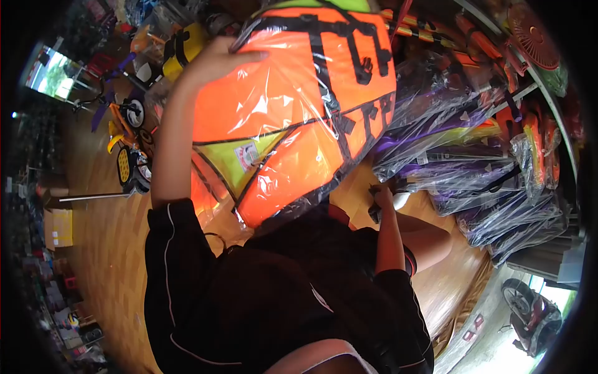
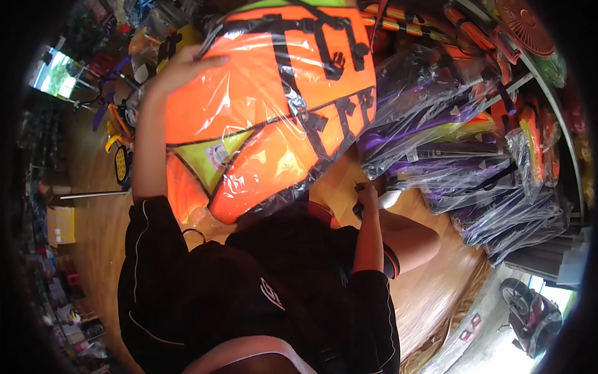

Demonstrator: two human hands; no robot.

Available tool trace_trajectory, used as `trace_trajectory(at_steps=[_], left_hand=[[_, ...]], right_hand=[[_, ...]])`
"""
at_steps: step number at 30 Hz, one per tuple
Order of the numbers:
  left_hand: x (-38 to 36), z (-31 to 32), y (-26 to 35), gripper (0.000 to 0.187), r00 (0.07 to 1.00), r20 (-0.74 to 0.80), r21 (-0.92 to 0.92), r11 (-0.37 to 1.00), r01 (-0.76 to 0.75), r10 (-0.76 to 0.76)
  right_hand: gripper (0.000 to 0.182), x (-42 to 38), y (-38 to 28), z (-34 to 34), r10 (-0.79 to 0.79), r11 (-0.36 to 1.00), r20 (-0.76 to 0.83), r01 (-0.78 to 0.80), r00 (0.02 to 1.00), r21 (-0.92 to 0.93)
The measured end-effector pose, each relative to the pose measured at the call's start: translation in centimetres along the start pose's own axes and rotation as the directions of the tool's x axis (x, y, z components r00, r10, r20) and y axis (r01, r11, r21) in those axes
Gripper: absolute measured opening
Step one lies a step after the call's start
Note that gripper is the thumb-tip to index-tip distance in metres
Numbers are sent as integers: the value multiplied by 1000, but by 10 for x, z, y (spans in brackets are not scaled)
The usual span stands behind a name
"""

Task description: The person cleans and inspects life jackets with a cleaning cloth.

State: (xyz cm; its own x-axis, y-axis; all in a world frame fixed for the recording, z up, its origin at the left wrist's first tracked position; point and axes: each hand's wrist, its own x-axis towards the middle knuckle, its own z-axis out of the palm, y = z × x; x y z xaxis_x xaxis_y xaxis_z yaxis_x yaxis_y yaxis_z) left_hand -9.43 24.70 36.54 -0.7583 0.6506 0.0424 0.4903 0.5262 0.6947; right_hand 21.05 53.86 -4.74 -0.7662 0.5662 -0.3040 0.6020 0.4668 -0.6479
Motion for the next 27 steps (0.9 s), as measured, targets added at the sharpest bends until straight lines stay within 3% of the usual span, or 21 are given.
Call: trace_trajectory(at_steps=[3, 4, 5, 7, 8, 9, 11, 12, 14, 16, 17, 18, 20, 21, 22, 24, 27], left_hand=[[1, -37, 31, 36, 999, -36, 226, 974, 2, 6], [-6, -39, 47, 31, 932, -128, 237, 923, -302, 338], [-16, -46, 70, 36, 895, -159, 364, 867, -340, 418], [14, -66, 54, 39, 769, -197, 316, 782, -538, 608], [-27, -66, 127, 42, 970, -244, 436, 895, 94, 17], [-27, -70, 136, 43, 963, -237, 566, 824, 26, 132], [-32, -68, 159, 48, 938, -305, 724, 680, 115, 166], [-37, -62, 163, 48, 937, -307, 726, 678, 118, 166], [-50, -47, 166, 45, 912, -170, 917, 400, 7, 374], [-58, -26, 136, 42, 894, -41, 984, 171, -40, 445], [-76, -5, 130, 39, 870, 31, 981, 151, -121, 493], [-88, 17, 114, 38, 788, 91, 947, 193, -258, 609], [-108, 58, 79, 24, 727, 264, 872, 166, -461, 634], [-119, 79, 63, 21, 761, 307, 781, 305, -544, 572], [-132, 105, 42, 18, 760, 333, 761, 317, -566, 558], [-158, 140, 8, 12, 763, 318, 722, 378, -580, 563], [-178, 157, -14, 18, 807, 282, 623, 541, -565, 518]], right_hand=[[23, -3, 3, -1, -50, 999, 29, 50, 998, 7], [24, -3, 1, -3, -55, 998, 89, 53, 994, 25], [24, 0, 3, 0, -64, 998, 93, 61, 994, 26], [25, 7, 13, 9, -137, 991, 100, 136, 985, 16], [25, 5, 10, 9, -137, 991, 102, 136, 985, 17], [25, 2, 5, 8, -108, 994, 114, 109, 988, -2], [24, 1, -1, 5, -84, 996, 125, 88, 989, -22], [25, 0, -2, 5, -68, 996, 165, 77, 984, -52], [26, 1, -3, 8, -53, 995, 205, 70, 977, -77], [26, 4, 3, 9, -82, 991, 204, 102, 976, -89], [26, 5, 3, 9, -76, 992, 199, 95, 977, -83], [27, 4, 1, 7, -58, 992, 185, 77, 981, -98], [29, 10, 10, 14, -19, 993, 174, 38, 985, -108], [31, 18, 23, 23, -205, 970, 96, 215, 974, -115], [34, 19, 38, 28, -384, 913, 20, 383, 923, -138], [34, 43, 26, 22, -334, 937, -14, 330, 942, -115], [34, 0, 42, 11, -244, 969, -115, 238, 963, -62]])
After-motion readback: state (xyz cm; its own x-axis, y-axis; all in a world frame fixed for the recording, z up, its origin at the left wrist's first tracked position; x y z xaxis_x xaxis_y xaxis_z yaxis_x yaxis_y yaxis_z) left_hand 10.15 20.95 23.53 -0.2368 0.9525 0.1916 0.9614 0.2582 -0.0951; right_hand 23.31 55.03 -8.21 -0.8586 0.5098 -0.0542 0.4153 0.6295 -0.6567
